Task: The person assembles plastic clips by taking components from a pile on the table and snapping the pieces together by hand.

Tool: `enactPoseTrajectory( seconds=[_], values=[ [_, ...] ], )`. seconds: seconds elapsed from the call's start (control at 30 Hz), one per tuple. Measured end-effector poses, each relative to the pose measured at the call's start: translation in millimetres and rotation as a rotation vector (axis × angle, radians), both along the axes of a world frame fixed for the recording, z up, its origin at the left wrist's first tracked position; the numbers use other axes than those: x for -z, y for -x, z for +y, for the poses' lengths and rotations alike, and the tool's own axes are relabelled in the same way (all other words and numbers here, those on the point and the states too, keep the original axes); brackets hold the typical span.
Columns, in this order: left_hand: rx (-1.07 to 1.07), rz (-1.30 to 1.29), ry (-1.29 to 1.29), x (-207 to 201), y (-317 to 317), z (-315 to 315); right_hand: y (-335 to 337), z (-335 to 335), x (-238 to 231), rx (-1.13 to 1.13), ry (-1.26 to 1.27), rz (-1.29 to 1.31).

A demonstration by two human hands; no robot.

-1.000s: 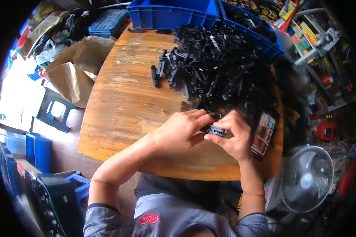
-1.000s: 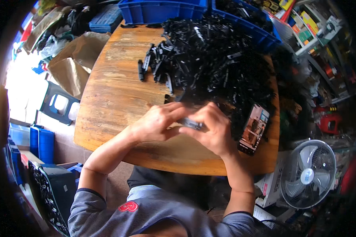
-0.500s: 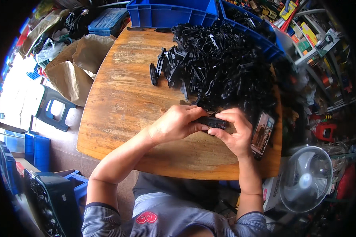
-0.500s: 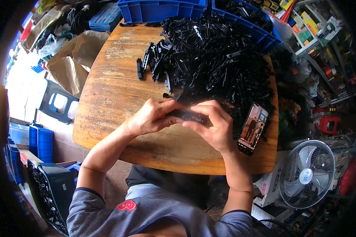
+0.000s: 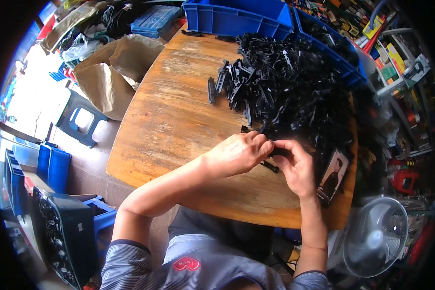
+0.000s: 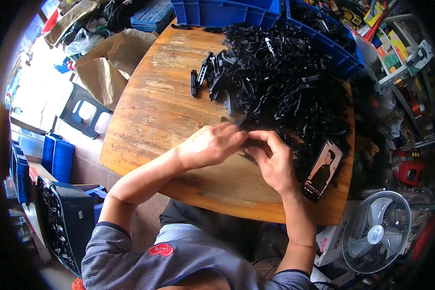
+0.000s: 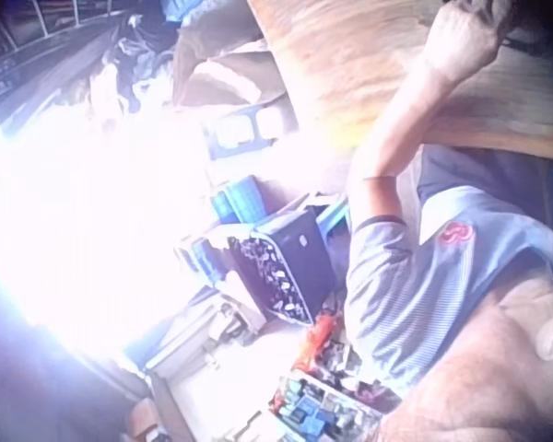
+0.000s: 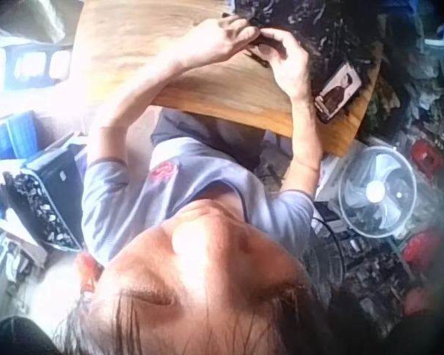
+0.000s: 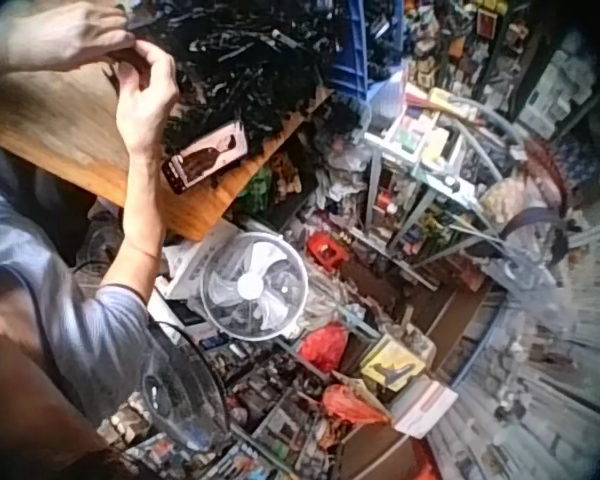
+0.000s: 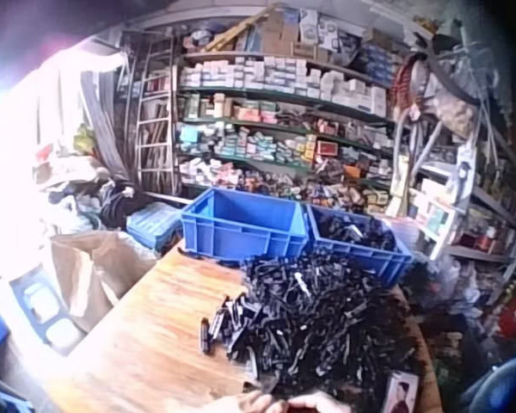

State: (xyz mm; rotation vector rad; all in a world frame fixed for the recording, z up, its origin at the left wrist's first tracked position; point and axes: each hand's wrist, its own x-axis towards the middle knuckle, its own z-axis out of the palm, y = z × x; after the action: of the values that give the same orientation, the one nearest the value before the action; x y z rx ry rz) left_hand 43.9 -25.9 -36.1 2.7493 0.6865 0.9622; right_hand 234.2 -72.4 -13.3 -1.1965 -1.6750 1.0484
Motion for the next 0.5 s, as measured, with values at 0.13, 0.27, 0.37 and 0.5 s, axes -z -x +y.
enactPoseTrajectory(
  seconds=[0.13,0.27,0.37,0.5],
  values=[
    [-0.029,0.015,-0.025,-2.8,2.4,-6.4,6.6,-2.4,1.7,0.017,-0.037,-0.018],
    [-0.044,-0.001,0.044,-0.7,-6.2,-6.2,15.8,-2.6,-4.0,0.090,-0.262,-0.248],
    [-0.236,-0.165,0.200,2.3,-21.6,-7.1,24.7,-1.7,-7.5,0.099,-0.453,-0.361],
    [-0.584,-0.121,0.064,9.1,18.8,46.8,6.9,5.6,-23.3,0.116,-0.476,-0.327]
  ],
)
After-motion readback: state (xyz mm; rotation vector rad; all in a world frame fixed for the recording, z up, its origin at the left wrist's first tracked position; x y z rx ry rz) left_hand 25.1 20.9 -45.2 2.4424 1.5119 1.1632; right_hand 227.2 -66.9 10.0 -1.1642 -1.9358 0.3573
